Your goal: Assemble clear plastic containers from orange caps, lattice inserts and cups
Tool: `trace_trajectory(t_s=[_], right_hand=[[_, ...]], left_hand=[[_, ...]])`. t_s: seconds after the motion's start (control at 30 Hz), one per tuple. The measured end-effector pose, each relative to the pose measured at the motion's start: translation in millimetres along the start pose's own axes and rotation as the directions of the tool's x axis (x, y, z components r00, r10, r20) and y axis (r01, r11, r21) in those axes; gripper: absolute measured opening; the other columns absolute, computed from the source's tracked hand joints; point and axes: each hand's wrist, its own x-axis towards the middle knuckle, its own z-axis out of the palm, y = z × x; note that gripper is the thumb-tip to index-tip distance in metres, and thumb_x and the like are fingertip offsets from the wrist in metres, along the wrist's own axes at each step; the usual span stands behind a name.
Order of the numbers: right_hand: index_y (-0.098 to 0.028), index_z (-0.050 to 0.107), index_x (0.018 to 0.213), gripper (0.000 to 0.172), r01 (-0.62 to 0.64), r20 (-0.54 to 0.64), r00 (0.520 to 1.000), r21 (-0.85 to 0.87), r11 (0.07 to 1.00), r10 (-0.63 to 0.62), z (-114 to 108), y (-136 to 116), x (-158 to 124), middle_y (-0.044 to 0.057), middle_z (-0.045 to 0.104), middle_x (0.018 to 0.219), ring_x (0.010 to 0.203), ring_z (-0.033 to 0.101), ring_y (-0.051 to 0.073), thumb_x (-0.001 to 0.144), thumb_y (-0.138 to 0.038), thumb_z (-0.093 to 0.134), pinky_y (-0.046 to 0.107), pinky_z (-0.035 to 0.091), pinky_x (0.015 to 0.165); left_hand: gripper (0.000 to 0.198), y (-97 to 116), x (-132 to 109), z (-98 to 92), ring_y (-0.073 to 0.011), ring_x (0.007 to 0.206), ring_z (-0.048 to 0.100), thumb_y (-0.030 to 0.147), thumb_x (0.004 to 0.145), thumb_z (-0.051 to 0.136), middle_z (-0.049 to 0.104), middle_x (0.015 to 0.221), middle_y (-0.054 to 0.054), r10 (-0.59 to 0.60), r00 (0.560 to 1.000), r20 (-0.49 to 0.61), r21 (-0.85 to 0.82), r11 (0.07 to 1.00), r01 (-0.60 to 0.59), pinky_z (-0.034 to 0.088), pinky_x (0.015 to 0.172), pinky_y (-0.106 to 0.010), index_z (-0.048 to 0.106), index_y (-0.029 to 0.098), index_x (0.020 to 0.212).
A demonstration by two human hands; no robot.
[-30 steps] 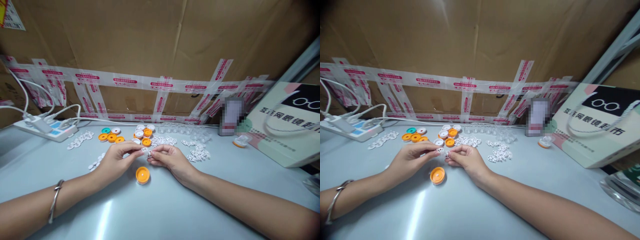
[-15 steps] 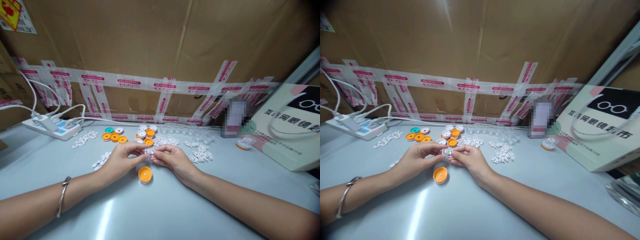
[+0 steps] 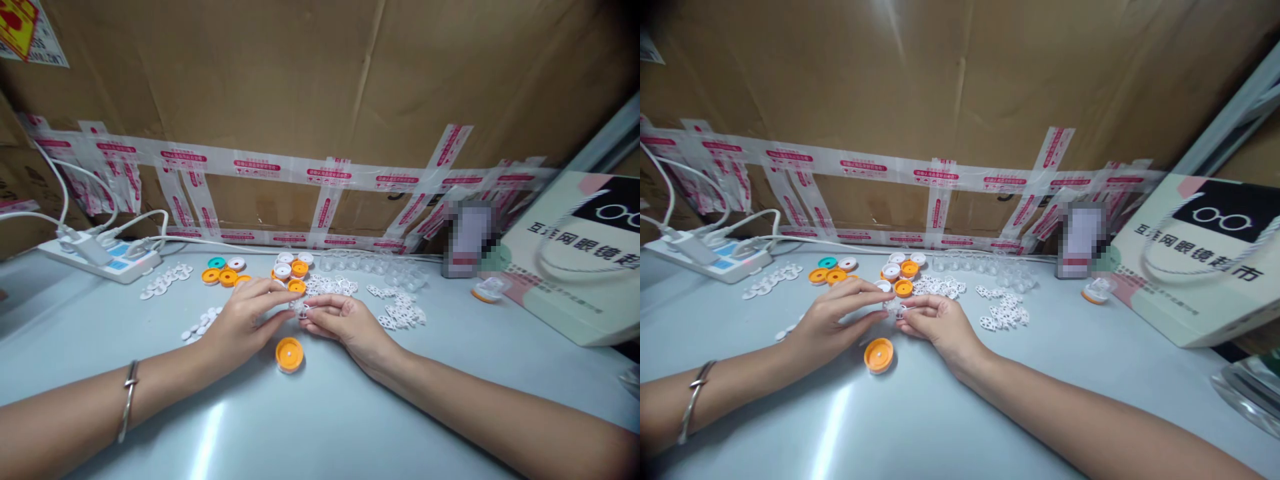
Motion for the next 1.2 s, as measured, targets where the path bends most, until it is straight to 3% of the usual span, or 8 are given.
trace_trajectory(t_s=[0.47,1.2], right_hand=[[-0.012,0.070,0.083,0.028,0.008,0.093,0.996,-0.027,1.000,-0.006,-0.8,-0.5,-1.9,0.005,0.072,0.076,0.070,0.068,0.010,0.059,-0.025,0.079,0.016,0.055,0.067],[-0.013,0.070,0.082,0.027,0.019,0.144,0.989,-0.025,0.999,-0.015,-2.8,-2.4,-1.0,0.003,0.071,0.074,0.072,0.068,0.010,0.062,-0.029,0.077,0.017,0.054,0.070]], left_hand=[[0.027,2.4,-0.1,4.0,-0.0187,0.092,0.058,0.012,0.083,0.056,0.062,0.098,-0.005,-0.034,0.999,0.010,-0.081,0.996,0.035,0.044,0.080,-0.034,0.064,0.024,0.105],[0.022,3.7,0.2,4.2,-0.0165,0.087,0.059,0.015,0.083,0.056,0.064,0.094,-0.003,-0.090,0.995,0.043,-0.116,0.989,0.094,0.044,0.078,-0.030,0.064,0.023,0.102]])
